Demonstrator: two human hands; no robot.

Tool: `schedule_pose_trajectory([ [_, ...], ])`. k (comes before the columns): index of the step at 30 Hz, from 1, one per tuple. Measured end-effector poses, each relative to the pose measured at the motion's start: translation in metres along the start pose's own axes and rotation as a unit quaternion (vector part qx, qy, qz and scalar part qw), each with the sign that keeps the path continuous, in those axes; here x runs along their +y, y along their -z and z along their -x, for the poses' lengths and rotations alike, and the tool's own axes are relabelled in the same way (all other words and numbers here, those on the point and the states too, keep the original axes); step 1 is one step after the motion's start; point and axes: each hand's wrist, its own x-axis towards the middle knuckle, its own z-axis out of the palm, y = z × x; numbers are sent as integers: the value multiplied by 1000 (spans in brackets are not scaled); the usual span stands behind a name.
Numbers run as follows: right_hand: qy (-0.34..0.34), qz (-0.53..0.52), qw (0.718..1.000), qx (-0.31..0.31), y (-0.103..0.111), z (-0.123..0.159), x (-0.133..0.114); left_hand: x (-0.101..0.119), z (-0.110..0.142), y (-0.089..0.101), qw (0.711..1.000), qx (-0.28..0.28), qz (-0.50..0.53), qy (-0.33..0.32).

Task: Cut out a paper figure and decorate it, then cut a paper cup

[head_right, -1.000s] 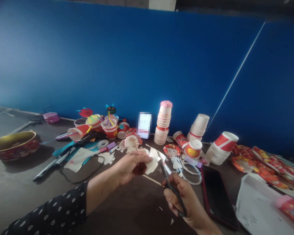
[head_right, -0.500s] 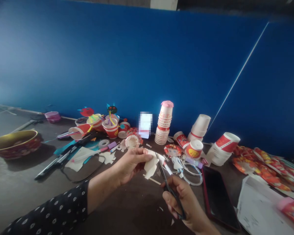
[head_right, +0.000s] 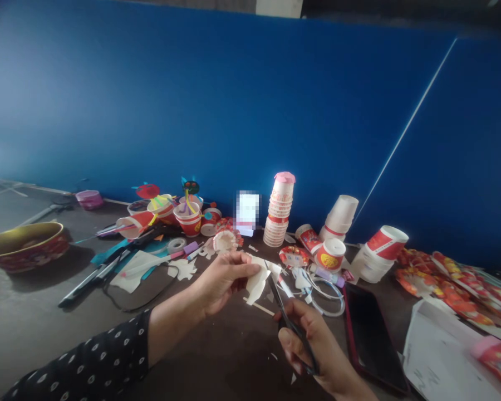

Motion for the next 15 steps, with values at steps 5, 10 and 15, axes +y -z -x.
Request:
schedule_pose_trajectory([
  [5,19,-8,1000,-6,-1,0,0,-6,1,-1,999,-32,13,26],
  [10,27,-24,999,-6,0,0,-1,-11,1,-1,998,-54,13,24],
  [15,18,-25,999,-11,1,0,-2,-7,2,0,998,-63,-23,7],
])
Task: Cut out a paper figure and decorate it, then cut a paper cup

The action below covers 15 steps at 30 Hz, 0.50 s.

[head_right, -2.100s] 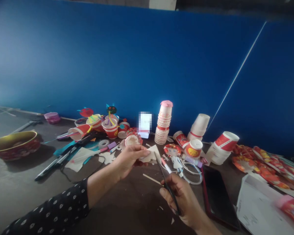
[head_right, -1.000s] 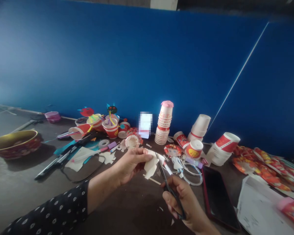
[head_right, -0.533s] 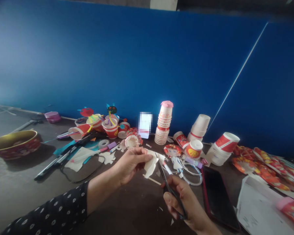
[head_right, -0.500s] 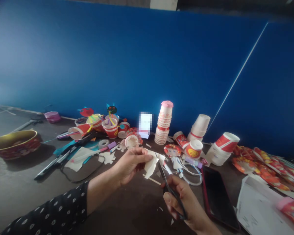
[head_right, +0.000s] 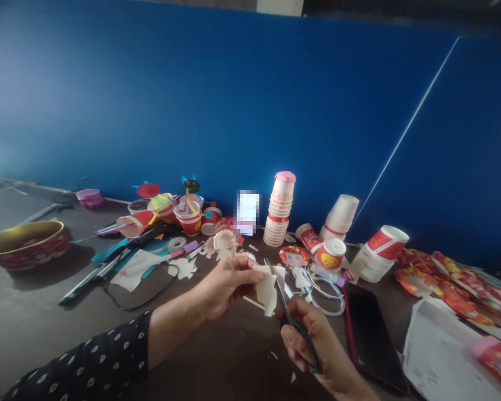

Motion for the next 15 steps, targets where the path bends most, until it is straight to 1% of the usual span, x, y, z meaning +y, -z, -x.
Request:
schedule_pose_trajectory([
  [5,-11,18,1000,17,-4,1,0,0,-1,0,1000,4,-26,-15],
  [12,17,9,999,48,-7,3,1,-6,0,-3,999,4,36,19],
  [15,14,-2,998,54,-8,4,1,-7,0,-5,999,11,40,23],
])
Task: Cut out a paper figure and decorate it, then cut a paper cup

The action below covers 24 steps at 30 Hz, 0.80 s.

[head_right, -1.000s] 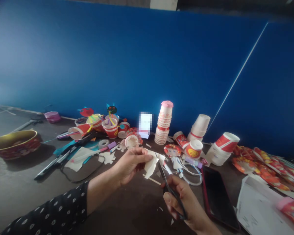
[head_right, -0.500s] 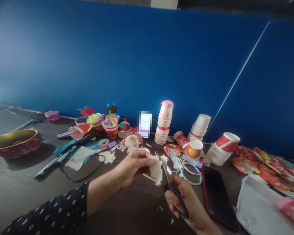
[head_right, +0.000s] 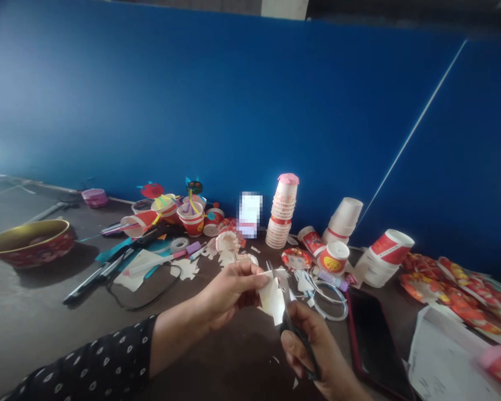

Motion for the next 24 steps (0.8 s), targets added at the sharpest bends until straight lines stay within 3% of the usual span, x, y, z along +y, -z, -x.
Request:
schedule_pose_trajectory([
  [24,10,33,999,23,1,-3,1,1,4,-3,999,33,-4,34],
])
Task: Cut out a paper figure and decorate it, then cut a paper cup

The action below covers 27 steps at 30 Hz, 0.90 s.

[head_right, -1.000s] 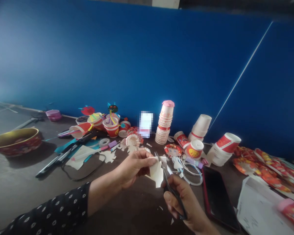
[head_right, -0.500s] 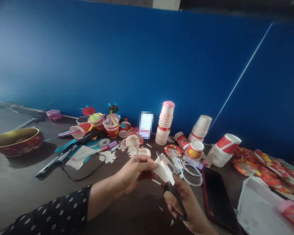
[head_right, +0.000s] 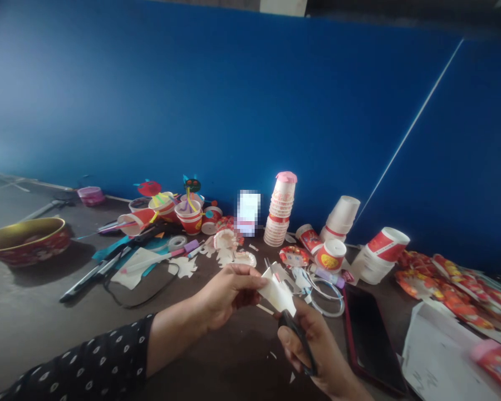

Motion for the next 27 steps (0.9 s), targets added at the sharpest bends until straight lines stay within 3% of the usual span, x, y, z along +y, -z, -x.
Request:
schedule_pose_trajectory([
  [5,-31,7,999,-15,-1,-4,0,0,0,-1,1000,5,9,11],
  [11,-56,13,998,18,-4,-4,-1,0,0,-2,1000,5,25,14],
  [27,-33,71,996,44,-8,-5,-6,2,1,-2,999,11,30,24],
])
